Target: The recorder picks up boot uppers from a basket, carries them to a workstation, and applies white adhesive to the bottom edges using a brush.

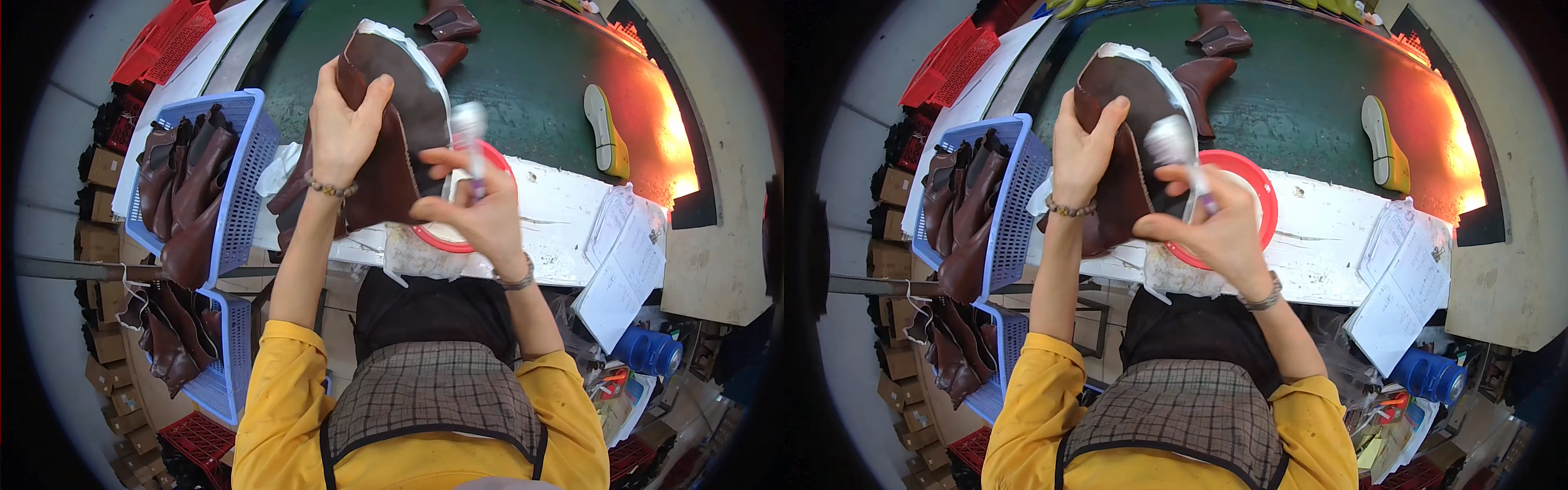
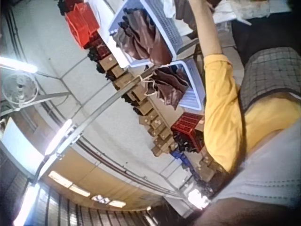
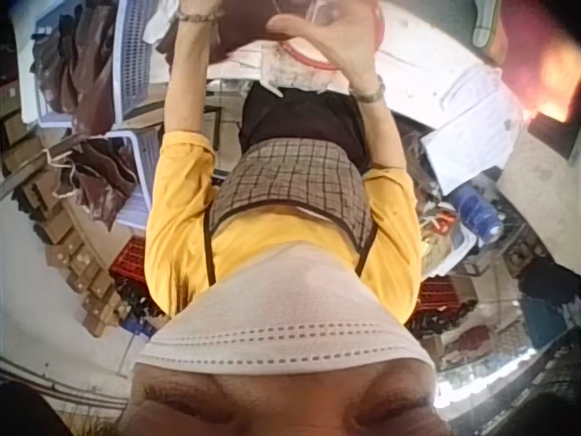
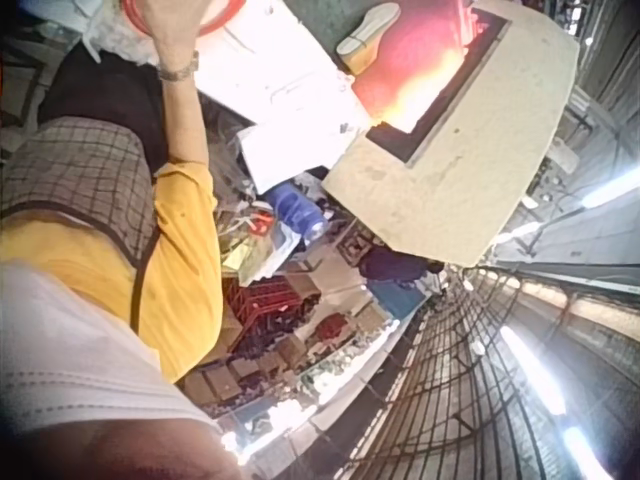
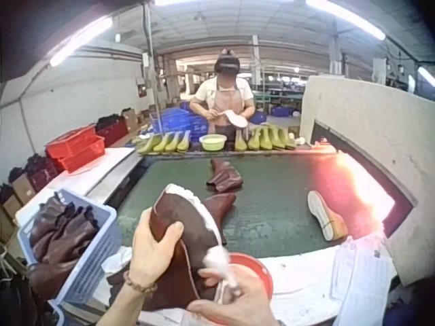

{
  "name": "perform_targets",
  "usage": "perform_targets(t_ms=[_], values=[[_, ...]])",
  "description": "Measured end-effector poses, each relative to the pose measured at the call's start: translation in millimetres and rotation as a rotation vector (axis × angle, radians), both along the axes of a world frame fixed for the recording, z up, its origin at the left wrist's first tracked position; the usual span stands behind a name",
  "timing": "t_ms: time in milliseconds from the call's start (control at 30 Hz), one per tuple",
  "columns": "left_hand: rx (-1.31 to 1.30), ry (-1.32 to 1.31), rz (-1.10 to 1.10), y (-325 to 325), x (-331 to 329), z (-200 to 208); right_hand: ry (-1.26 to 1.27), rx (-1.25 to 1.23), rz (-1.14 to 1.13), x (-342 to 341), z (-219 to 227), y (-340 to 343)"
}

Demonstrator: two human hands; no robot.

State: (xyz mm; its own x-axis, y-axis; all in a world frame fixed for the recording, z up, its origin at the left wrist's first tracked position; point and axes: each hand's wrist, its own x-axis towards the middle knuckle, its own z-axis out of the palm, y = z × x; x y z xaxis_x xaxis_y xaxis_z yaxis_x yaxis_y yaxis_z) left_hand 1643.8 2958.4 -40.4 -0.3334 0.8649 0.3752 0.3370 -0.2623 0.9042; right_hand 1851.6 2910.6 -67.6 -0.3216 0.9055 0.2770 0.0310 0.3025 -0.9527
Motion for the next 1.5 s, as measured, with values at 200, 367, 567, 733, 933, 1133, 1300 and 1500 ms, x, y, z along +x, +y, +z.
perform_targets(t_ms=[200,367,567,733,933,1133,1300,1500], values=[[-0.079,-0.074,-0.428,-36.3,-3.6,11.1,-0.013,0.132,-0.067,-12.3,9.6,4.2],[-0.097,0.48,-0.248,-81.2,14.9,-24.3,0.184,0.118,0.049,-8.2,5.1,-2.8],[-0.016,0.526,-0.102,-100.2,-11.8,-47.8,-0.213,0.209,-0.149,57.5,-5.4,21.0],[0.043,0.585,-0.206,-112.3,-22.7,-57.9,-0.986,0.54,-0.28,90.9,-37.6,35.7],[0.047,0.587,-0.34,-121.4,-22.6,-53.3,-0.523,0.181,-0.268,105.9,-21.6,28.3],[0.098,0.393,-0.422,-129.1,-9.4,-53.3,-0.262,0.295,-0.231,106.5,-10.3,40.3],[0.165,0.222,-0.41,-127.8,-11.7,-54.6,-0.078,0.247,-0.043,106.3,-7.8,19.6],[0.184,0.356,-0.483,-126.6,-13.6,-64.8,-0.19,0.283,-0.262,108.2,-2.9,40.9]])
